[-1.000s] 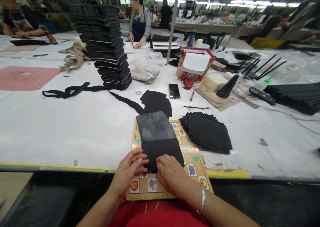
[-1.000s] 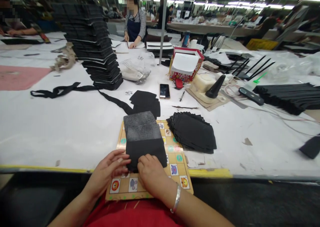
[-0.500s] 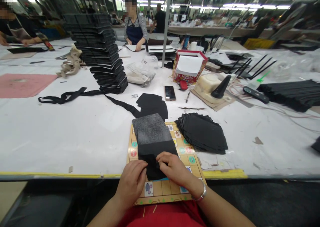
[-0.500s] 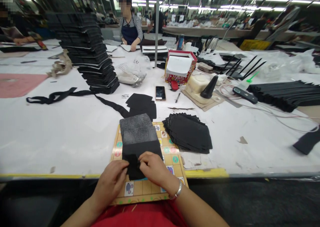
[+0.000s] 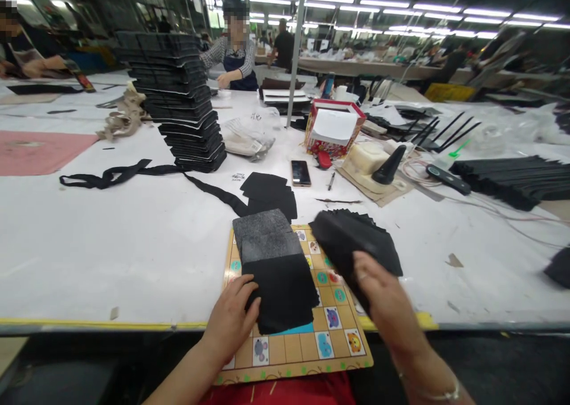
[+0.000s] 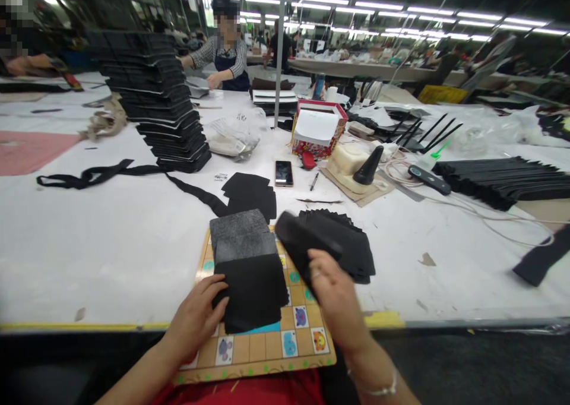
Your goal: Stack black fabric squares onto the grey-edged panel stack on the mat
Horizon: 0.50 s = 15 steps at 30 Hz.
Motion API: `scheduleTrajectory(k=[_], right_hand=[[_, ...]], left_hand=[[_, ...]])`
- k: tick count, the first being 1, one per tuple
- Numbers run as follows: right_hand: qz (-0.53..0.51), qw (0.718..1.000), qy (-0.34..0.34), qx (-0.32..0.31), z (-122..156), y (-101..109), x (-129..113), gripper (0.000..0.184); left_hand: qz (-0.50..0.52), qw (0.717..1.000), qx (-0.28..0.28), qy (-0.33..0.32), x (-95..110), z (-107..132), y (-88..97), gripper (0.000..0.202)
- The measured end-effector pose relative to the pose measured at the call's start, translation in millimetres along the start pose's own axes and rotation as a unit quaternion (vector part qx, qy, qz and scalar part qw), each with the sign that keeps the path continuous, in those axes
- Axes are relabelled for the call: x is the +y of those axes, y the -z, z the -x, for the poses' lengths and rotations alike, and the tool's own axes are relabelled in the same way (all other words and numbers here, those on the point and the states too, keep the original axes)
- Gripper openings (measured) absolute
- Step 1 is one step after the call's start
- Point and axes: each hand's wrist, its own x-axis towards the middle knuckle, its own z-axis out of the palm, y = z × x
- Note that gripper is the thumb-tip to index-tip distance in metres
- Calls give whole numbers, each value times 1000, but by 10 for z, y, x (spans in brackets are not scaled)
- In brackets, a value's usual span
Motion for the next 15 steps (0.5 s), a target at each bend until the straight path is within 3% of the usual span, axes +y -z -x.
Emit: scheduleTrajectory(k=[2, 5, 7, 10, 15], right_hand=[[102, 973, 53, -198, 377, -308, -31, 15], [180, 922, 87, -332, 708, -658, -30, 18], [219, 907, 105, -345, 701, -762, -15, 17], [292, 887, 162, -319, 464, -862, 29, 14], [452, 789, 199, -366, 91, -1153, 91, 15]], left_hand=[[34, 998, 41, 33, -42, 19, 66, 19], [43, 995, 75, 57, -78, 75, 160, 18], [24, 996, 75, 34, -67, 127, 181, 17], [-47, 997, 57, -30, -10, 210, 143, 17], [-194, 978, 43, -67, 72, 290, 71, 22]])
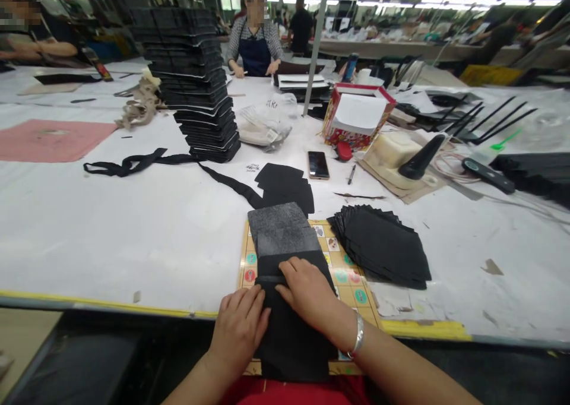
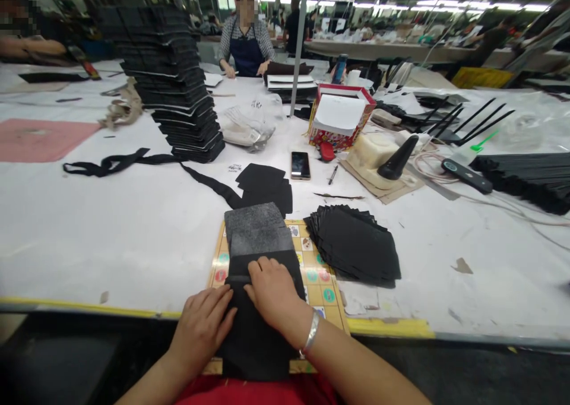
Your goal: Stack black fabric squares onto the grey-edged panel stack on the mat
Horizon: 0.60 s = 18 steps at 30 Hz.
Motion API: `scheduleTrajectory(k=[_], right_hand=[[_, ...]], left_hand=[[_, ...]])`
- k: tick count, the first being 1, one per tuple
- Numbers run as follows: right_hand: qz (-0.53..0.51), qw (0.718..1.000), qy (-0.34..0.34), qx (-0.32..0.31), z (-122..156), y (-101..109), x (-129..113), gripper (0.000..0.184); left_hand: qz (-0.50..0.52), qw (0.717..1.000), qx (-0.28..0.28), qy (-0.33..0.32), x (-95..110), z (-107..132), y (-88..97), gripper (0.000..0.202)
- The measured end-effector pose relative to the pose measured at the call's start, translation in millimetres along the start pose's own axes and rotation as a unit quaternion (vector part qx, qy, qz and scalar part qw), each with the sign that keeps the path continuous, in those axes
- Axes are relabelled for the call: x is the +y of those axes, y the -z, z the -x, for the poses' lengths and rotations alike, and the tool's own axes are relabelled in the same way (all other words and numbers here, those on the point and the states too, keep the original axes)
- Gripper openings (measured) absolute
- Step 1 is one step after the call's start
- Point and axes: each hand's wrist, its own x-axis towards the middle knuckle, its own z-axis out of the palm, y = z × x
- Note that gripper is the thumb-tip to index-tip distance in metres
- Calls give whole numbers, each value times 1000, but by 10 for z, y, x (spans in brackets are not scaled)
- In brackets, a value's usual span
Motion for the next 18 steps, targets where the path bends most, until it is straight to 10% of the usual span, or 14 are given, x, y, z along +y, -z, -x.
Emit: scheduleTrajectory(k=[5, 18], right_hand=[[29, 996, 48, -65, -171, 47, 4, 16], [3, 975, 223, 7, 27, -159, 297, 23]], left_hand=[[-41, 999, -22, 13, 10, 2, 30, 27], [-41, 998, -36, 15, 6, -6, 62, 27]])
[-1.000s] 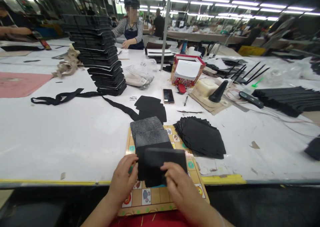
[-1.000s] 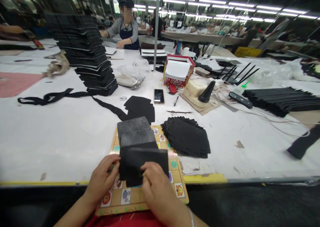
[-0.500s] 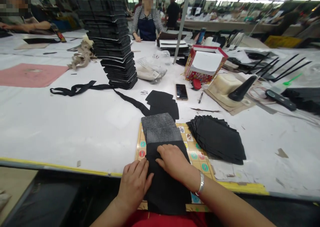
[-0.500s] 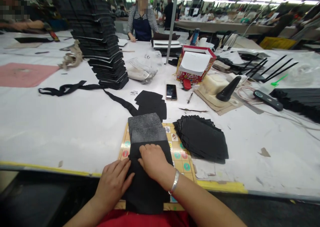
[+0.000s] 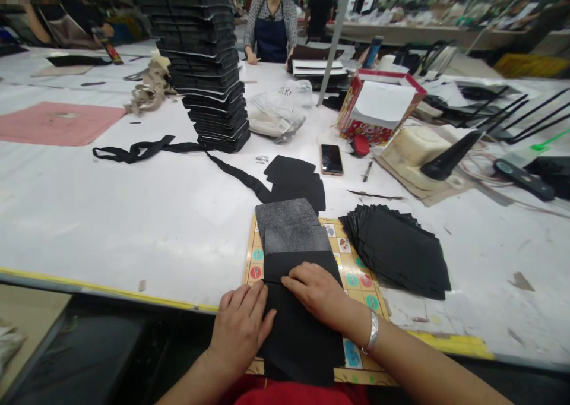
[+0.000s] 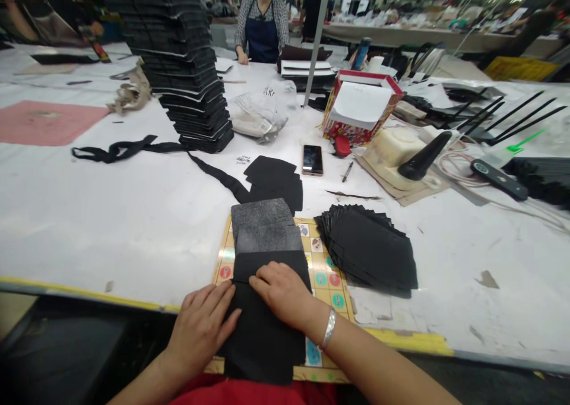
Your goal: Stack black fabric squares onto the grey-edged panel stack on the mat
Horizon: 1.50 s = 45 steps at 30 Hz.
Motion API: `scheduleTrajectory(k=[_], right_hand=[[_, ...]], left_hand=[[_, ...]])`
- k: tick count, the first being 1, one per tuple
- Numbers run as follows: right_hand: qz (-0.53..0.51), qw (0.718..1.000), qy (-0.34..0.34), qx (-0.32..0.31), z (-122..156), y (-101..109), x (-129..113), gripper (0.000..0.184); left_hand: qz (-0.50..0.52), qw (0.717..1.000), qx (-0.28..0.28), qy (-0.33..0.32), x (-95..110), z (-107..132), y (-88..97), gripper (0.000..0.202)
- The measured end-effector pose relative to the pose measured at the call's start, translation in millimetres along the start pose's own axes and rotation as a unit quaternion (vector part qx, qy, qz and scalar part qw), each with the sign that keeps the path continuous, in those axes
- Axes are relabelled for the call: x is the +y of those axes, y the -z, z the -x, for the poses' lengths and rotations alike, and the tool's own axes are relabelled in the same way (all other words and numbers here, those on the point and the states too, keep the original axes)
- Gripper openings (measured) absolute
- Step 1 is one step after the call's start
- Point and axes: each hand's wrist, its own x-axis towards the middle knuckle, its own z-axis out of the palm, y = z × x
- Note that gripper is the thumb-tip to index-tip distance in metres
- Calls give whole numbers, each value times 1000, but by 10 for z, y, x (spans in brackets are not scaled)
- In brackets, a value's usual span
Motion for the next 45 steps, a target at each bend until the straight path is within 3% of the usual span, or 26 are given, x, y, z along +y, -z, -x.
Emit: scheduleTrajectory(k=[5, 10, 16, 19, 22, 26, 33, 45], right_hand=[[60, 997, 51, -11, 61, -4, 4, 30], [92, 993, 68, -26, 40, 21, -30, 30], [105, 991, 75, -26, 33, 40, -46, 28], [107, 991, 80, -22, 12, 27, -52, 26], [100, 992, 79, -15, 23, 12, -32, 25], [89, 994, 60, -6, 205, 26, 87, 26], [89, 994, 61, 16, 595, 116, 302, 29], [149, 986, 69, -22, 649, 156, 274, 32]], left_hand=[[1, 1000, 0, -5, -18, 9, 2, 28], [-2, 1000, -7, -1, 12, -45, -20, 45], [-75, 995, -50, 39, -119, -47, 30, 32], [-79, 996, 13, 44, -141, -45, 9, 34], [-25, 998, 61, -11, -13, -72, -86, 32], [6, 998, 33, -48, 144, -98, -188, 28], [0, 998, -3, -69, 110, -178, -115, 35], [-128, 970, -168, -122, 325, -335, 32, 58]])
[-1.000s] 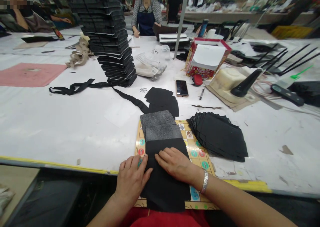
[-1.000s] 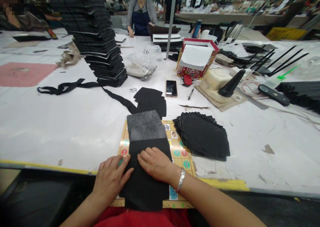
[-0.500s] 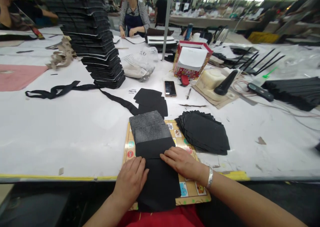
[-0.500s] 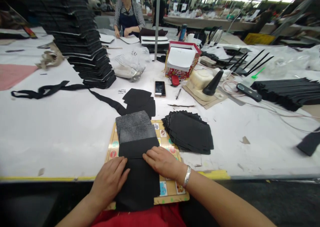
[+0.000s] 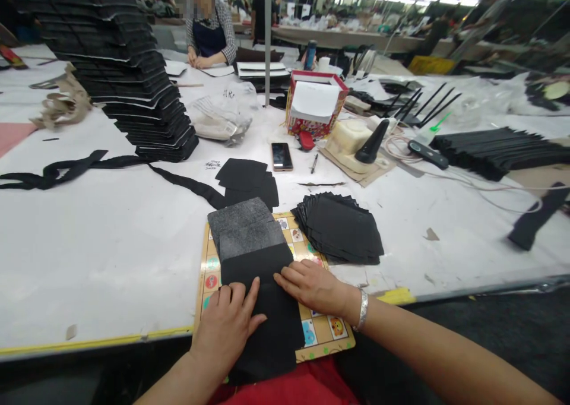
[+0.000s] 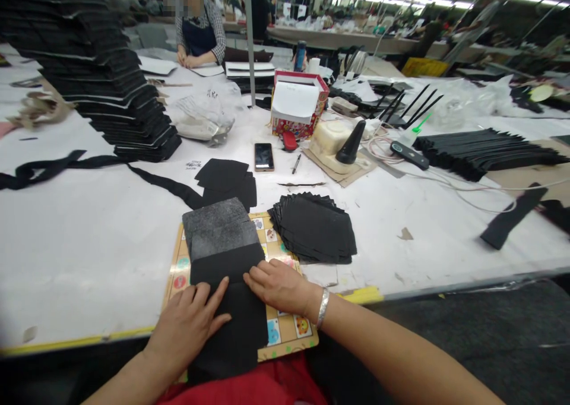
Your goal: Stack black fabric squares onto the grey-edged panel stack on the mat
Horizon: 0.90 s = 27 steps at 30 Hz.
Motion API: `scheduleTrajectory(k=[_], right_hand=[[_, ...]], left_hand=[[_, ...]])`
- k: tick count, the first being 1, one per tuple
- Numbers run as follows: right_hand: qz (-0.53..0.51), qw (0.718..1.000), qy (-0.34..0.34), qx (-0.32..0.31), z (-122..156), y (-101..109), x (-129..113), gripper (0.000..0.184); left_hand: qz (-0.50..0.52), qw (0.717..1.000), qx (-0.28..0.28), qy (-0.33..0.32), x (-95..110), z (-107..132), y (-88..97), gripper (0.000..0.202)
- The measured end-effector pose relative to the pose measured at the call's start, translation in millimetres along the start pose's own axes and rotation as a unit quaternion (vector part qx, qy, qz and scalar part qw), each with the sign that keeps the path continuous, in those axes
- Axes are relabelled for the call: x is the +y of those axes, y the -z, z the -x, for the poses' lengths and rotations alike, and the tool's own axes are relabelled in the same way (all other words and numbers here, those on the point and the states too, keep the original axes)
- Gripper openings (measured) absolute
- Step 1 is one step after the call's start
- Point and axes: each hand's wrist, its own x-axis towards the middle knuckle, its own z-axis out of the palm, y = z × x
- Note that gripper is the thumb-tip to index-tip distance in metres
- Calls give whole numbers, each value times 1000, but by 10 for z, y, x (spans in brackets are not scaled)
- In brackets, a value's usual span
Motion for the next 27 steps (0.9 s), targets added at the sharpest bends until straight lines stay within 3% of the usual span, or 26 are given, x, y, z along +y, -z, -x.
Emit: scheduleTrajectory(k=[4, 8, 10, 13, 17, 21, 24, 27], right_hand=[[16, 999, -29, -20, 192, 53, 14, 34], [35, 987, -158, 3, 350, 117, -74, 27], [27, 979, -197, 36, 271, 120, -201, 29], [-10, 981, -189, 45, 5, 70, -429, 35], [-19, 981, -193, 7, -169, 4, -558, 34], [-36, 961, -275, -9, -82, 63, -420, 25], [-105, 935, -337, -16, -119, 170, -315, 20], [-197, 917, -343, -58, -205, 253, -271, 18]], left_hand=[[-7, 999, -42, -8, 12, -67, 59, 61], [-5, 998, -55, -15, 26, -130, 80, 62], [-4, 999, -51, -16, 36, -147, 81, 61], [4, 999, -40, -6, 33, -114, 59, 60], [23, 1000, 17, 14, -75, 76, -65, 56], [26, 994, 91, 46, -237, 269, -202, 49], [50, 987, 142, 51, -291, 270, -221, 43], [93, 973, 208, 23, -309, 195, -243, 38]])
